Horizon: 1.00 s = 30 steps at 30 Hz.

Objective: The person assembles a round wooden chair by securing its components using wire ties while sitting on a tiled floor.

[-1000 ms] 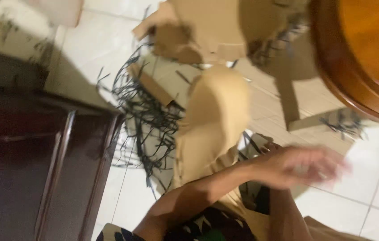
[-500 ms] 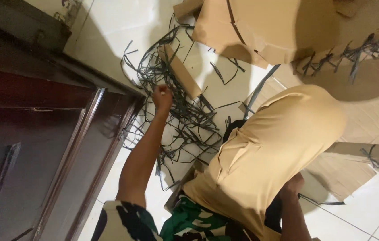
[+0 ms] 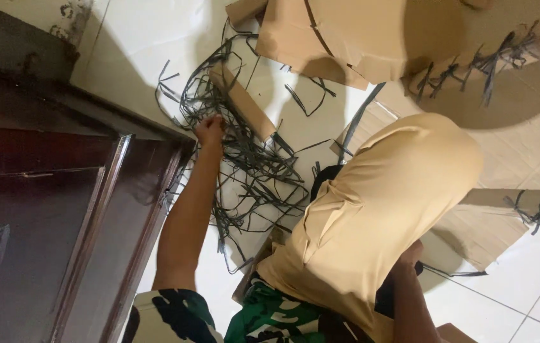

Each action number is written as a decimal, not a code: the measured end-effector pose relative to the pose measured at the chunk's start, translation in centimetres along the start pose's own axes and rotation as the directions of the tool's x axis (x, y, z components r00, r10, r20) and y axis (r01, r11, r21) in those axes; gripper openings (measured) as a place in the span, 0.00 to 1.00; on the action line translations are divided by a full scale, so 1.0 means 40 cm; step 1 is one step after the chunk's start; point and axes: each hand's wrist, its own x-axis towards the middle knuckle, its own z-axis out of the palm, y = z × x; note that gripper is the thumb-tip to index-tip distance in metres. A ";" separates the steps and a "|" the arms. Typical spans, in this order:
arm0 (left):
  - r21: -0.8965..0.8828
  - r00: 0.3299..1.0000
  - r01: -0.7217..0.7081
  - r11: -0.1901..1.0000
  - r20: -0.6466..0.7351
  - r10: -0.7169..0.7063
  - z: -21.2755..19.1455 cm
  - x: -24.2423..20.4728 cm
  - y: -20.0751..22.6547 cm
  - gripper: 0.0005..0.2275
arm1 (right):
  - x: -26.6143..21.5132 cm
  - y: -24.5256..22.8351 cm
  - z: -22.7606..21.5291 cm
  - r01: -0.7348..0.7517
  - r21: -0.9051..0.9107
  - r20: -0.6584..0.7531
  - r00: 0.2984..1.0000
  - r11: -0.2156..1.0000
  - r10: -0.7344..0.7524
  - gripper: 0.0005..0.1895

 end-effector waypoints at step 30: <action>0.724 0.883 -0.467 0.507 0.348 0.316 -0.217 -0.412 0.349 0.47 | 0.052 0.208 -0.073 -0.182 0.175 -0.022 0.982 0.968 0.189 0.23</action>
